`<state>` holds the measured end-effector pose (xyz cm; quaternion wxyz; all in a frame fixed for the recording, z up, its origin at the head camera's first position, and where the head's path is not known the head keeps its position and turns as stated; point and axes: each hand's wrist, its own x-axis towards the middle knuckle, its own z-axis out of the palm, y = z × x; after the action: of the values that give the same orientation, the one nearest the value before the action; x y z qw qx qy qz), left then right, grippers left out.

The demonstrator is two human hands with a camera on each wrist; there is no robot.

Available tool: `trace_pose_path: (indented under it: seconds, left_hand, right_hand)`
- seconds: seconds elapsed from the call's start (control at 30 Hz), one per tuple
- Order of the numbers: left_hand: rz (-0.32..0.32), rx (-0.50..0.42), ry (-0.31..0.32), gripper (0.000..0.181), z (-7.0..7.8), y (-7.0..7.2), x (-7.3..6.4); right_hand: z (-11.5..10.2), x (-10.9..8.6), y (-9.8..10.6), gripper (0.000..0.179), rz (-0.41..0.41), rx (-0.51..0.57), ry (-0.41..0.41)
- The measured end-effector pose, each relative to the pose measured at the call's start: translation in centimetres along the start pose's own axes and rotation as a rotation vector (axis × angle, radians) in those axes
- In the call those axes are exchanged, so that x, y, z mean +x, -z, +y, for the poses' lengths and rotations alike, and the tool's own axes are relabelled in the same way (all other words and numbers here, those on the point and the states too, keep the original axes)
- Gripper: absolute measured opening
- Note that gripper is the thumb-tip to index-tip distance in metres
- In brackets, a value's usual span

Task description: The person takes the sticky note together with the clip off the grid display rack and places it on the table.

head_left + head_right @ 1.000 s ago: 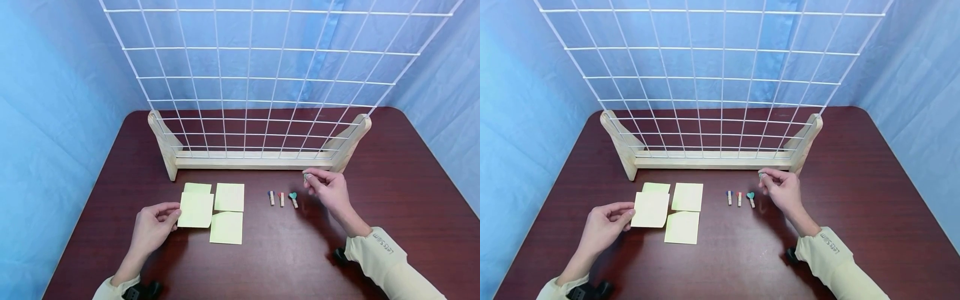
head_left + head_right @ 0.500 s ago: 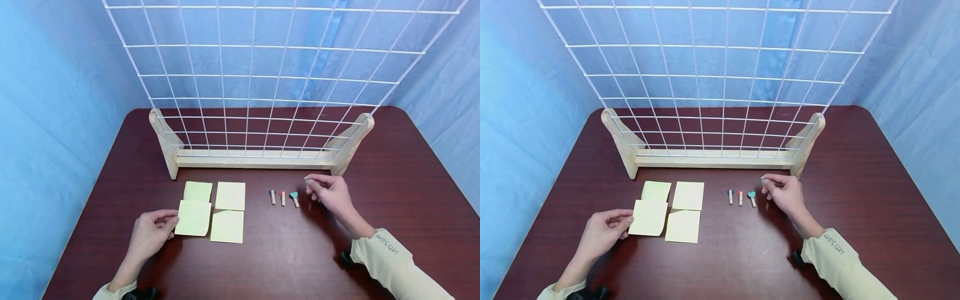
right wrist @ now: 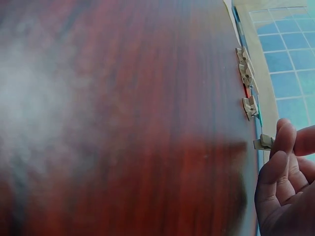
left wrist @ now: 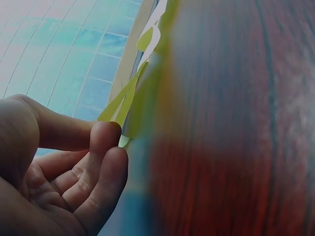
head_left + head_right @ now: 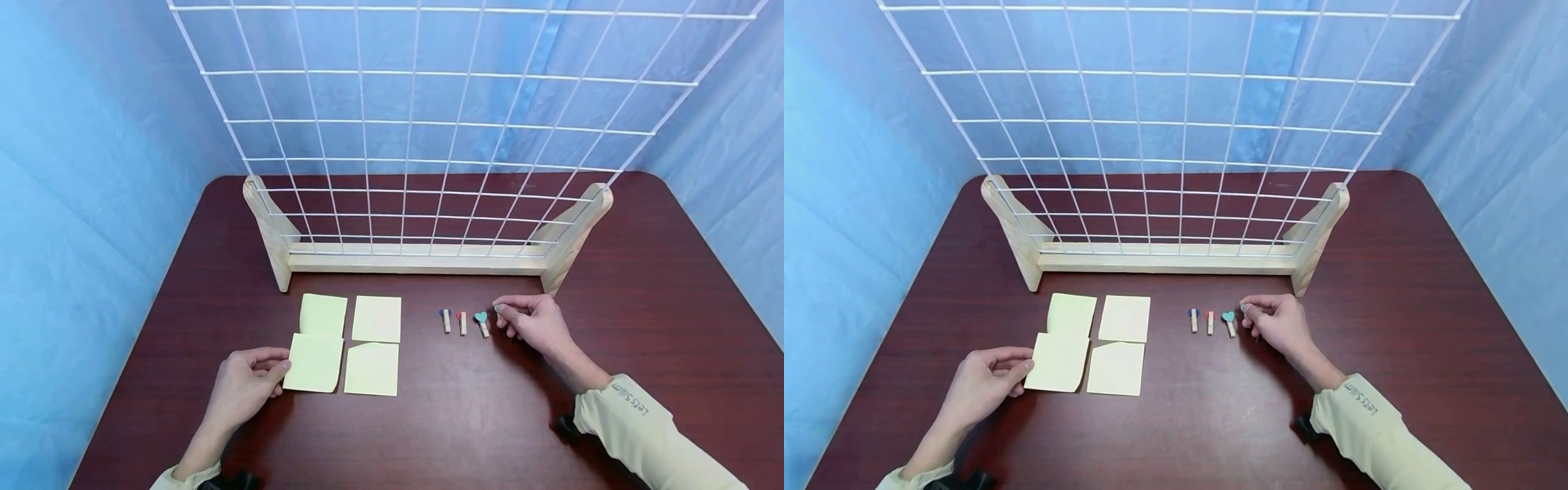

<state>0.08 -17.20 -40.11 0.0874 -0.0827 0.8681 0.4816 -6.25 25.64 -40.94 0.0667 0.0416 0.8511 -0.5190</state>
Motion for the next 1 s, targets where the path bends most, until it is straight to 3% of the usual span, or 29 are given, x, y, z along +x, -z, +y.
trace_pose_path:
  seconds: [0.33,0.67,1.0]
  left_hand:
    - [-0.003,0.015,0.022,0.017,-0.25,0.32,-0.36]
    - [-0.030,0.047,0.019,0.017,-0.36,0.27,-0.58]
    - [0.003,0.161,0.018,0.017,-0.20,0.27,-0.71]
  right_hand:
    - [0.31,-0.10,-0.05,0.019,-0.014,-0.028,-0.044]
    - [0.56,-0.05,0.09,0.019,-0.025,-0.047,-0.036]
    - [0.64,0.13,0.12,0.021,-0.057,-0.020,-0.070]
